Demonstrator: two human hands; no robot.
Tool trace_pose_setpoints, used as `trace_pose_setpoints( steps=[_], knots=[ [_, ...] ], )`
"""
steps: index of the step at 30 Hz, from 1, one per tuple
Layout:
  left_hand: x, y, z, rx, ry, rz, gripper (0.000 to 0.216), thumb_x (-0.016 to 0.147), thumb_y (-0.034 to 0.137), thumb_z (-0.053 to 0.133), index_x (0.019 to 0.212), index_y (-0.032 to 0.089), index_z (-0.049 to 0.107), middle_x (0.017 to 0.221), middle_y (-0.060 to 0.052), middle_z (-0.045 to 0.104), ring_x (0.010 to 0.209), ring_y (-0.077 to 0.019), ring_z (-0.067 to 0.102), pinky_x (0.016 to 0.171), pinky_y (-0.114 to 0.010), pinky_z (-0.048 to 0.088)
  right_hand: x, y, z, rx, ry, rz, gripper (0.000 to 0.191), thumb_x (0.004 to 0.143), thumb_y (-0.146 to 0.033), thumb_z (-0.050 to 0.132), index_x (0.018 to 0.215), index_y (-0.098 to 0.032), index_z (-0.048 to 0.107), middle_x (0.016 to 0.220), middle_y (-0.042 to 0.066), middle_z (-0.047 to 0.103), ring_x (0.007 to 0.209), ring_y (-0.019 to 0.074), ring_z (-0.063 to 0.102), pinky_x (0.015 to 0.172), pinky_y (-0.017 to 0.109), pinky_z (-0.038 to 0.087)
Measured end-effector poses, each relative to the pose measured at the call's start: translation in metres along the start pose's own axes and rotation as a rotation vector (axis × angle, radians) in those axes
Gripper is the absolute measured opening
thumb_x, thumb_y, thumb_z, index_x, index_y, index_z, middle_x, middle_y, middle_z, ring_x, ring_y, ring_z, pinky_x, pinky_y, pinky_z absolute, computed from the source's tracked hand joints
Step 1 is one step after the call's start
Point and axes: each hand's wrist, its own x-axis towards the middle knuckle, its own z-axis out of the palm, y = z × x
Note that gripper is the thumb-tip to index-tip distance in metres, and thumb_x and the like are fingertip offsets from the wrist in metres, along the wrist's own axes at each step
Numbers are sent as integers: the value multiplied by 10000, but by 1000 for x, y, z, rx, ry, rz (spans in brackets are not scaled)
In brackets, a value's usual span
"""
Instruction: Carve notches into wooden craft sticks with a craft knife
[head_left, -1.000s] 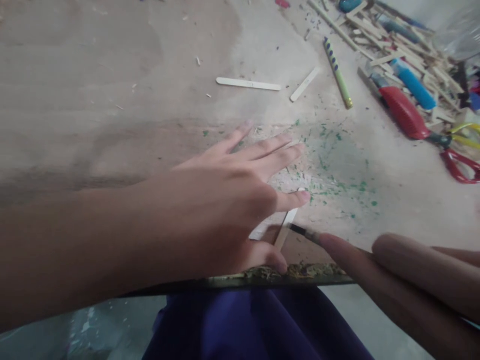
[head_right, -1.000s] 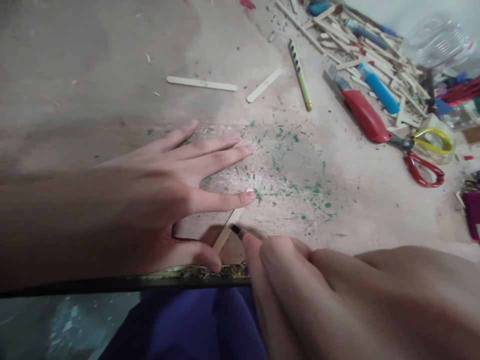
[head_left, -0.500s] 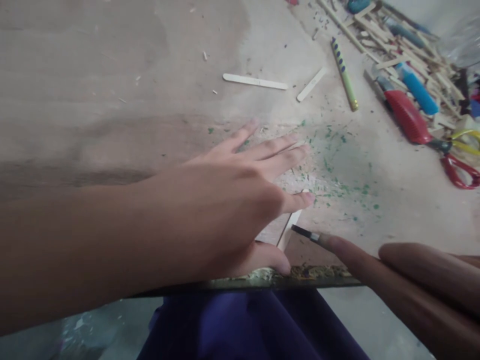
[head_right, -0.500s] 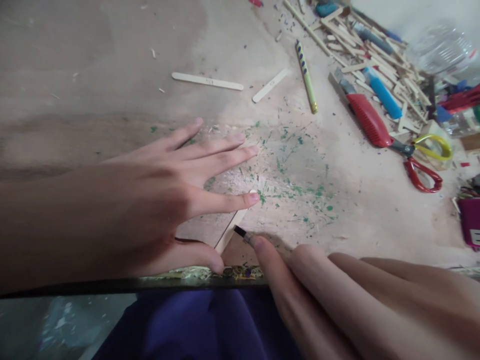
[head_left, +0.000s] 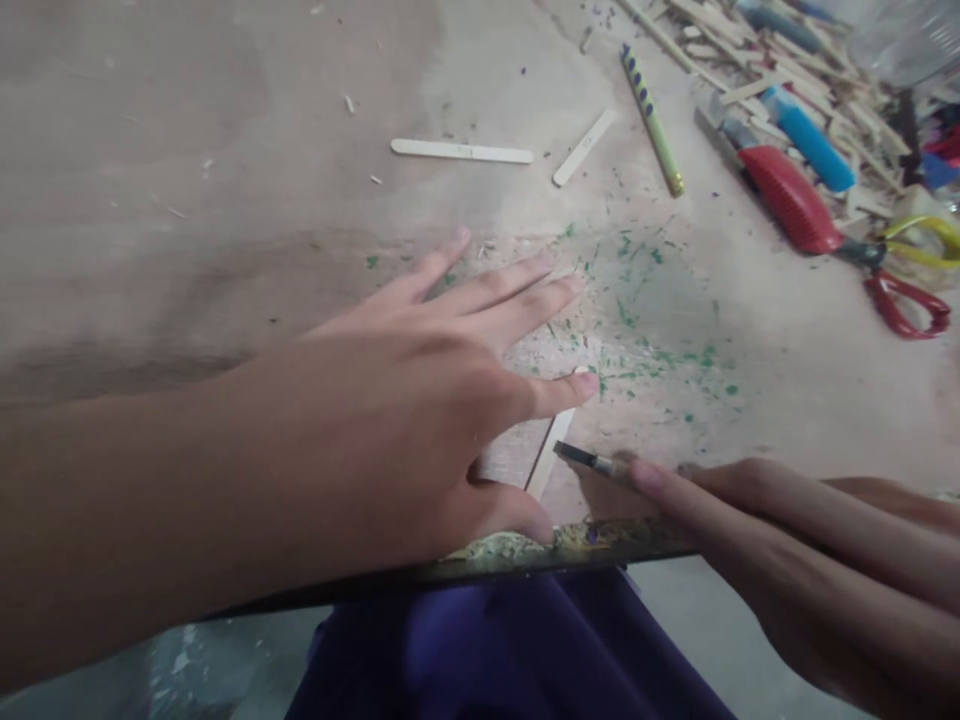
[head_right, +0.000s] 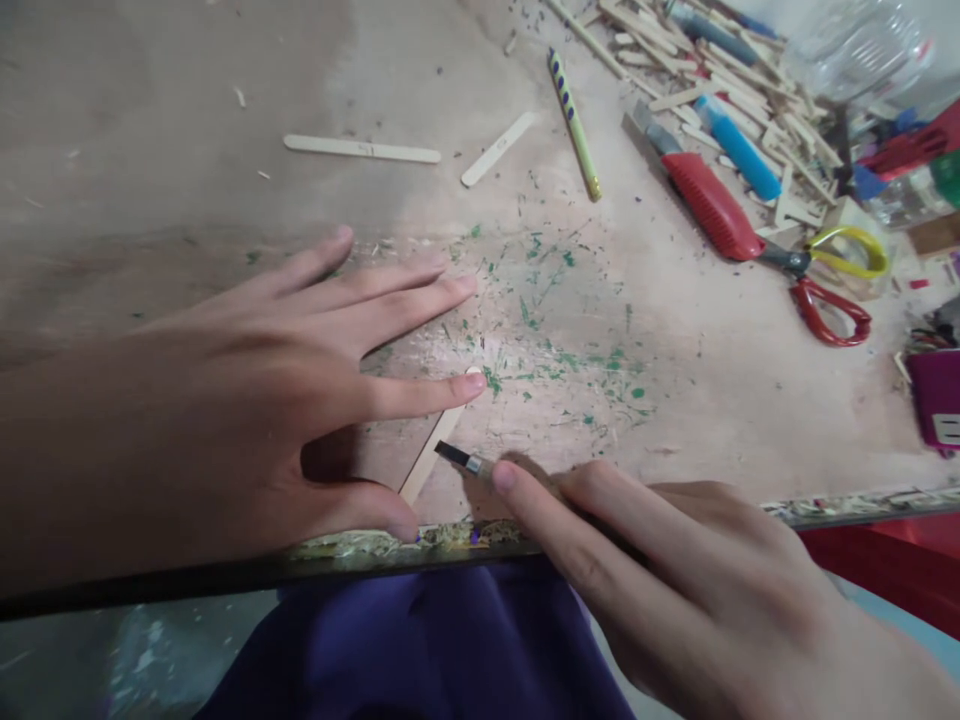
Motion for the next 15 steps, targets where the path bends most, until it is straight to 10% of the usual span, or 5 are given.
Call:
trace_pose_setpoints(
  steps=[9,15],
  knots=[
    [-2,-2,-1,-20,-16,5,634,1207,724,619,1699,347,752,1894,-108,583,1879,-442,353,1509,-809,243,26,-5,22,106,137,-1,457,1154,67,607,1558,-123,705,984,-11,832,781,120,753,695,309,569],
    [-1,-1,-1,-53,8,4,605,1192,676,661,1649,302,791,1894,-133,582,1866,-464,380,1511,-817,246,21,-4,23,106,79,19,505,1176,-30,614,1669,-122,674,1017,36,805,885,204,776,736,356,598]
  ],
)
